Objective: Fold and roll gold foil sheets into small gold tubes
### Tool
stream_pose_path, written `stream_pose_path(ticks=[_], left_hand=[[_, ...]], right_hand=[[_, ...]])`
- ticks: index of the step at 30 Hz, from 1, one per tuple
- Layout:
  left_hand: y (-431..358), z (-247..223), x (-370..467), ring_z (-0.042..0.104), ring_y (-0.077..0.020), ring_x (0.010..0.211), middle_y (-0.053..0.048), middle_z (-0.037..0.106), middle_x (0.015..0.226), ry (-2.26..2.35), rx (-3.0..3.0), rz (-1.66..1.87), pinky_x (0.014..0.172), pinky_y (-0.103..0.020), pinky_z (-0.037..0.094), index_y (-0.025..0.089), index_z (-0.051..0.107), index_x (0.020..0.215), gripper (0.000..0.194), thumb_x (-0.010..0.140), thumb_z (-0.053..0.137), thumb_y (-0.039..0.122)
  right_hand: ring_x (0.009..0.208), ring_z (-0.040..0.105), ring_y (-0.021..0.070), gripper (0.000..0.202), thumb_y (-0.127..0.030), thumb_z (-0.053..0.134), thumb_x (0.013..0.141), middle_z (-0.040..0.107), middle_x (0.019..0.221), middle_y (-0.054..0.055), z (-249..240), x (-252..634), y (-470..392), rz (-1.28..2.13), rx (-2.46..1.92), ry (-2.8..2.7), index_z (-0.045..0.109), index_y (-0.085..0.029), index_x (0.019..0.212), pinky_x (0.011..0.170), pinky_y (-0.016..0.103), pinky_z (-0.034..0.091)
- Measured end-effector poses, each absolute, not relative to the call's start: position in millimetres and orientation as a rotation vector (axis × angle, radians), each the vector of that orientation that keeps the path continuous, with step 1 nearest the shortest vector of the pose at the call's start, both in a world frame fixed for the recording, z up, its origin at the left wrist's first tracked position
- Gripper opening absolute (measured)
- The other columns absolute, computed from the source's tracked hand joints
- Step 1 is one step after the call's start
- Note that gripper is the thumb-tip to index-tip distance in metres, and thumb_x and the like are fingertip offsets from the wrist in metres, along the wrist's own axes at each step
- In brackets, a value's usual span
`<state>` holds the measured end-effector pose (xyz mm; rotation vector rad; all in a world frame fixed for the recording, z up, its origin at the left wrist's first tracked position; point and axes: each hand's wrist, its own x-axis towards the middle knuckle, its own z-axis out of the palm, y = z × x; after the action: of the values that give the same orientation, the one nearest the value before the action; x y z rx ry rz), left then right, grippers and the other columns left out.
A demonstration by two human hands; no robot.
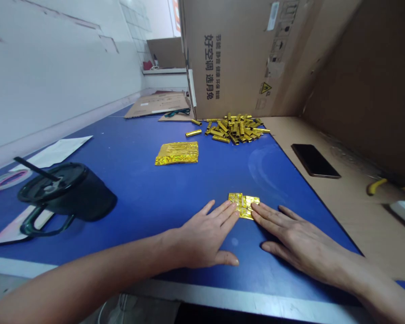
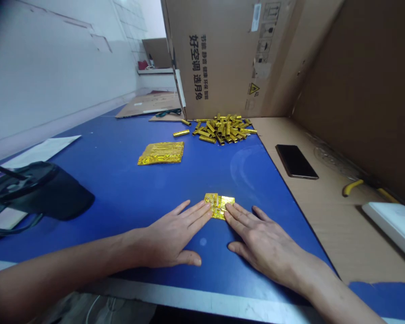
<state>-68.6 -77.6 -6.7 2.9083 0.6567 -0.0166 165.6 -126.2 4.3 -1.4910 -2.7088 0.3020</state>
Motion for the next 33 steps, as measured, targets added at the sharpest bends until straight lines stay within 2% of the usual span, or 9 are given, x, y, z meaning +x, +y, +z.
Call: stream_pose_path(ticks=[5, 8, 10, 13, 17, 20, 25, 33], left_hand=[[-79.2, -7.1, -72.0, 0.008, -0.0244, 0.128, -0.016, 0.015, 0.138, 0.658, 2.903, 0.008, 0.101, -0.044, 0.010, 0.009, 0.015, 0.132, 0.081, 0.076, 0.030, 0.064], [-75.3, -7.5, -71.6, 0.013, -0.0253, 0.127, -0.017, 0.020, 0.137, 0.628, 2.910, 0.039, 0.101, -0.045, 0.011, 0.008, 0.020, 0.131, 0.081, 0.074, 0.032, 0.065], [-71.1, -8.2, -68.7, 0.021, -0.0246, 0.125, -0.015, 0.030, 0.133, 0.625, 2.940, 0.095, 0.100, -0.043, 0.014, 0.009, 0.030, 0.126, 0.070, 0.077, 0.035, 0.059], [-64.5, -9.6, -60.4, 0.038, -0.0220, 0.116, -0.012, 0.047, 0.121, 0.639, 3.026, 0.206, 0.096, -0.037, 0.025, 0.011, 0.047, 0.111, 0.042, 0.083, 0.041, 0.041], [-58.3, -10.2, -47.7, 0.053, -0.0206, 0.094, -0.010, 0.059, 0.099, 0.613, 3.154, 0.279, 0.082, -0.032, 0.037, 0.011, 0.055, 0.089, 0.019, 0.083, 0.042, 0.024], [-56.8, -9.5, -41.5, 0.056, -0.0195, 0.080, -0.007, 0.061, 0.084, 0.609, 3.232, 0.277, 0.073, -0.031, 0.040, 0.012, 0.055, 0.083, 0.015, 0.081, 0.041, 0.015], [-58.2, -9.4, -37.2, 0.055, -0.0201, 0.071, -0.007, 0.059, 0.075, 0.603, 3.314, 0.257, 0.064, -0.031, 0.039, 0.011, 0.054, 0.078, 0.010, 0.078, 0.044, 0.012], [-55.4, -3.3, -30.8, 0.053, -0.0186, 0.074, -0.006, 0.057, 0.078, 0.857, 3.131, 0.324, 0.066, -0.030, 0.041, 0.013, 0.052, 0.082, 0.012, 0.078, 0.041, 0.011]], right_hand=[[0.125, 0.020, 0.0232, 0.059, -0.042, 0.038, 0.083, 0.022, 0.138, 0.007, -4.5, 169.2, -133.0, 0.251, -1.473, -2.698, 0.015, -0.024, 0.134, 0.099, 0.052, 0.021], [0.125, 0.022, 0.0238, 0.057, -0.042, 0.037, 0.084, 0.025, 0.137, 0.007, -7.3, 168.6, -132.3, 0.200, -1.484, -2.689, 0.019, -0.023, 0.134, 0.097, 0.052, 0.023], [0.123, 0.027, 0.0238, 0.049, -0.038, 0.038, 0.084, 0.033, 0.134, 0.007, -8.6, 167.4, -129.3, 0.131, -1.493, -2.670, 0.028, -0.024, 0.131, 0.096, 0.052, 0.026], [0.117, 0.038, 0.0232, 0.038, -0.025, 0.039, 0.084, 0.047, 0.126, 0.005, -7.9, 164.3, -122.3, 0.010, -1.476, -2.641, 0.044, -0.023, 0.121, 0.093, 0.050, 0.031], [0.101, 0.051, 0.0200, 0.031, -0.016, 0.040, 0.082, 0.057, 0.113, 0.003, -1.1, 158.5, -113.8, -0.051, -1.391, -2.645, 0.056, -0.023, 0.108, 0.084, 0.039, 0.041], [0.090, 0.055, 0.0180, 0.028, -0.013, 0.039, 0.082, 0.062, 0.104, 0.004, 1.9, 154.6, -111.2, -0.067, -1.370, -2.641, 0.060, -0.022, 0.098, 0.077, 0.035, 0.045], [0.090, 0.055, 0.0185, 0.028, -0.014, 0.035, 0.083, 0.063, 0.101, 0.006, -1.4, 152.1, -111.8, -0.076, -1.392, -2.572, 0.061, -0.018, 0.092, 0.077, 0.034, 0.045], [0.079, 0.055, 0.0171, 0.021, -0.024, 0.042, 0.081, 0.064, 0.087, 0.005, 0.0, 156.7, -108.0, 0.100, -1.438, -2.427, 0.061, -0.022, 0.091, 0.069, 0.030, 0.046]])
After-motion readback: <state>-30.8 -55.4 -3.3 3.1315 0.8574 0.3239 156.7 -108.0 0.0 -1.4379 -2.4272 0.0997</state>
